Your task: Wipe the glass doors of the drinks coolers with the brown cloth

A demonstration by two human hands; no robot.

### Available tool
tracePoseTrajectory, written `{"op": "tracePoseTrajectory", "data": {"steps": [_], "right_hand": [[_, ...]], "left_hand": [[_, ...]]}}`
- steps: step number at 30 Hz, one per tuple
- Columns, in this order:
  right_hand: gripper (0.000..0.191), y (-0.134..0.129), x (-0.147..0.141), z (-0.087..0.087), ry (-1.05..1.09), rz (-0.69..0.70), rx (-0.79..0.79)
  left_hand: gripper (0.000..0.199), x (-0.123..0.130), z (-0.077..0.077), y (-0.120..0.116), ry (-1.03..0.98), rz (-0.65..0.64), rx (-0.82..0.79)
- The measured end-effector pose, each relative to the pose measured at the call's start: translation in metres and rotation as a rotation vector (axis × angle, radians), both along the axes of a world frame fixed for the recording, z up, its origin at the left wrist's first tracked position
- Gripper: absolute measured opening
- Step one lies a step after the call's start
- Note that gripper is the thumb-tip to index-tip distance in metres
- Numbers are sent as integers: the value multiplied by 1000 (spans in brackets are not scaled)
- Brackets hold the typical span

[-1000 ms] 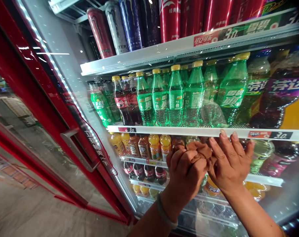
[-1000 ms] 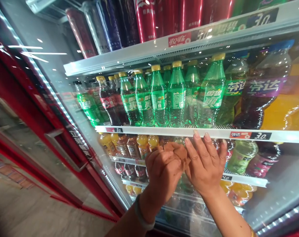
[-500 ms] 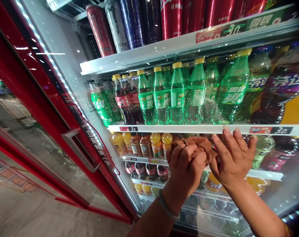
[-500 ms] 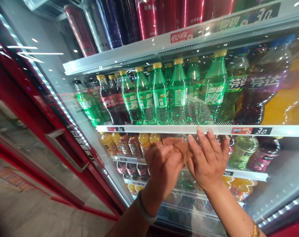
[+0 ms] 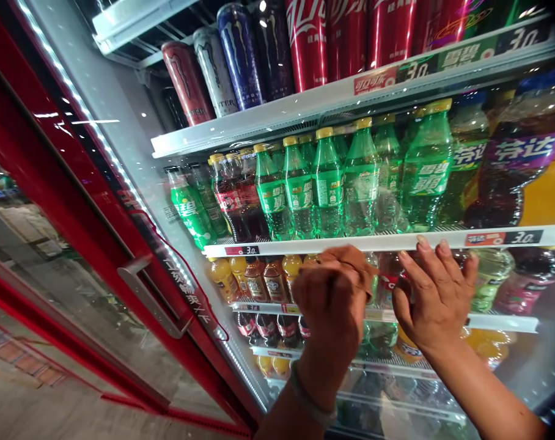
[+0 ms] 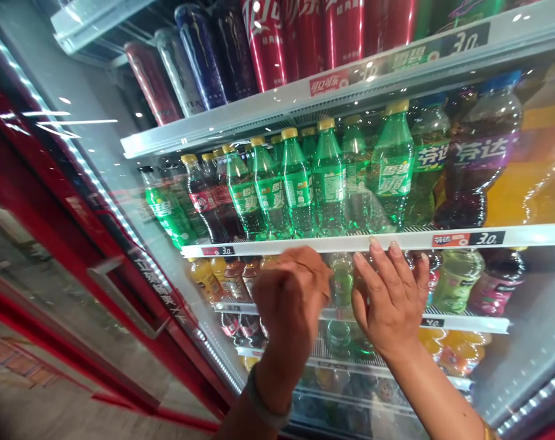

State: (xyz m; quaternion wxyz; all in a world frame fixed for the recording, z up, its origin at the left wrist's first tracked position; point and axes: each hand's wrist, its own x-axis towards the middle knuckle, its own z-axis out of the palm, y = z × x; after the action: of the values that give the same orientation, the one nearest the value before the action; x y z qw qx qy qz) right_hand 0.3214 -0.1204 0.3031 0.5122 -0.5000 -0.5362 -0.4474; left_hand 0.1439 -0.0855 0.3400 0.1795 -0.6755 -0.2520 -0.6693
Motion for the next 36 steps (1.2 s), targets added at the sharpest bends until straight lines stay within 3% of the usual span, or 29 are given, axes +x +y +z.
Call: {"op": "tracePoseTrajectory", "data": {"steps": [4, 6, 8, 10, 12, 14, 16, 20, 22, 24, 26, 28, 30, 32, 36], "right_hand": [[74, 1, -16, -8, 96, 45, -23], [74, 2, -23, -17, 71, 42, -64], [75, 3, -28, -26, -3, 9, -107], [75, 3, -30, -31, -57, -19, -121], [74, 4, -30, -33, -73, -23, -110], [74, 3, -29, -31, -78, -20, -105], [74, 3, -29, -30, -80, -24, -106], [74, 3, -29, -30, -76, -38, -110], [75, 4, -30, -30, -81, -42, -107], [75, 4, -29, -31, -85, -47, -100], [75, 5, -29, -31, -84, -50, -95], [75, 5, -28, -31, -86, -48, -92], [74, 5, -28, -31, -91, -43, -87], [72, 5, -28, -31, -91, -38, -70], [67, 4, -27, -32, -114, -32, -75]], "left_hand": [[27, 0, -52, -11, 122, -33, 12], [23, -15, -61, -9, 147, -37, -15], [19, -30, -52, -3, 142, -38, -40], [18, -37, -30, 5, 89, -30, -44], [19, -35, -5, 11, 9, -15, -20], [19, -27, 8, 13, -35, -15, 9], [19, -17, 0, 10, -18, -29, 28], [19, -16, -53, -1, 143, -40, 29], [17, -26, -70, -4, 195, -50, 4], [18, -35, -66, -3, 193, -59, -33], [19, -36, -46, 0, 134, -69, -59], [18, -27, -25, 3, 25, -81, -73], [20, -13, -15, 2, -26, -96, -64], [23, 1, -24, -1, 30, -132, -40], [24, -2, -74, -11, 150, -198, -81]]}}
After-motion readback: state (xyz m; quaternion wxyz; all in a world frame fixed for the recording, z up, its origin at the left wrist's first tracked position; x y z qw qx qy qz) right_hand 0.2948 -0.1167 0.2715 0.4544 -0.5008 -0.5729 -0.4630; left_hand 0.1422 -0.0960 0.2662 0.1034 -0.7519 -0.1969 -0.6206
